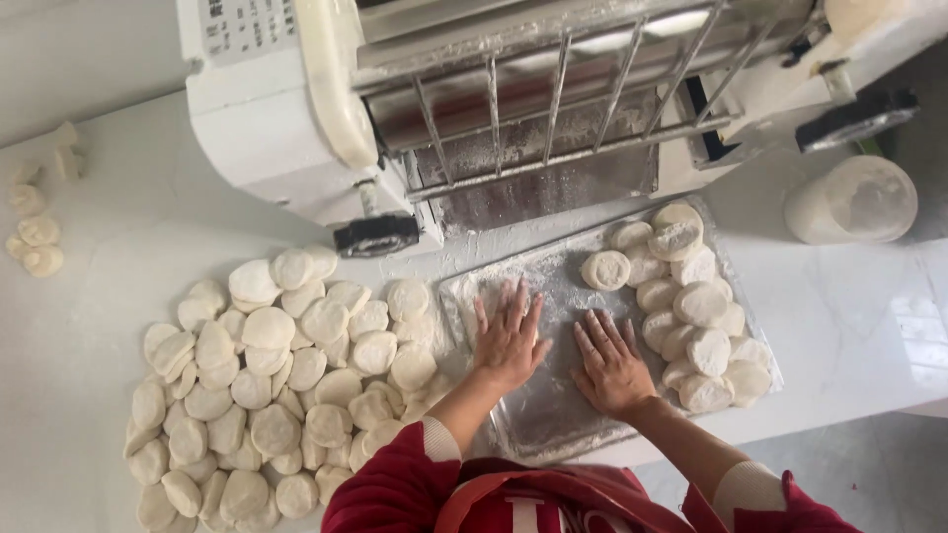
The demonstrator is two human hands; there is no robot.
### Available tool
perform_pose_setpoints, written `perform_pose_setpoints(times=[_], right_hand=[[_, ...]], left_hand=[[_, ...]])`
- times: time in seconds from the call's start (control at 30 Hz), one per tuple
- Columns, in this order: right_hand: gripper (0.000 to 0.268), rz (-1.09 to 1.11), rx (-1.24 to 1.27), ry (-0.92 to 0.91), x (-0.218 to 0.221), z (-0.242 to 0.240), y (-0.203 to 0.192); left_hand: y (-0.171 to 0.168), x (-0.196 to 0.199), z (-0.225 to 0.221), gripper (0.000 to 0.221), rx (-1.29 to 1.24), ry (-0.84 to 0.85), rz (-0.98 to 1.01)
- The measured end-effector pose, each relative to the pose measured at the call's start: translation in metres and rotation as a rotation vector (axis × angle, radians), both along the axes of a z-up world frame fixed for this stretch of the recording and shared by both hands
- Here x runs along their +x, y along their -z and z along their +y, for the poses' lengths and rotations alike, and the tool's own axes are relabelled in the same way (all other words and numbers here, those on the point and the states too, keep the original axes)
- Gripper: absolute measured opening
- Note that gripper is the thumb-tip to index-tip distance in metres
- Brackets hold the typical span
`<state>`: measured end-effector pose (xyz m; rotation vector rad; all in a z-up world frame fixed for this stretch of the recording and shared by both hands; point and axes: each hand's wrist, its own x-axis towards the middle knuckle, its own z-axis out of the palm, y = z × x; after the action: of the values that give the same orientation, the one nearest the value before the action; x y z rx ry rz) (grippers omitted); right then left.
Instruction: Flattening small dough balls by hand and arranging them on a surface in a kitchen prep area.
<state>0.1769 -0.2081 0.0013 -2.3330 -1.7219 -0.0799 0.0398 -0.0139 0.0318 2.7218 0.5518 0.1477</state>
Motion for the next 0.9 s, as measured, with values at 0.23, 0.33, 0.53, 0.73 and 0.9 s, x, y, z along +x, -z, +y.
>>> perform_pose_setpoints(times=[0.23, 0.33, 0.53, 0.73, 0.9], right_hand=[[0.094, -0.089, -0.179, -0.03, 0.004, 0.013, -0.003], [0.084, -0.006, -0.353, -0.018, 0.006, 0.018, -0.016], [0.082, 0.314, -0.252, 0.32, 0.002, -0.013, 0.009], [0.046, 0.524, -0.123, 0.486, -0.001, -0.004, 0.012], [0.031, 0.436, 0.156, 0.278, -0.026, -0.018, -0.018]], left_hand=[[-0.021, 0.023, 0.007, 0.089, -0.106, 0.099, 0.353], [-0.03, 0.023, 0.009, 0.077, -0.144, 0.088, 0.41], [-0.016, 0.008, -0.004, 0.058, -0.079, -0.258, 0.325], [0.032, 0.003, -0.014, 0.046, -0.256, -0.117, 0.049], [0.028, -0.041, -0.021, 0.014, 0.017, 0.128, -0.252]])
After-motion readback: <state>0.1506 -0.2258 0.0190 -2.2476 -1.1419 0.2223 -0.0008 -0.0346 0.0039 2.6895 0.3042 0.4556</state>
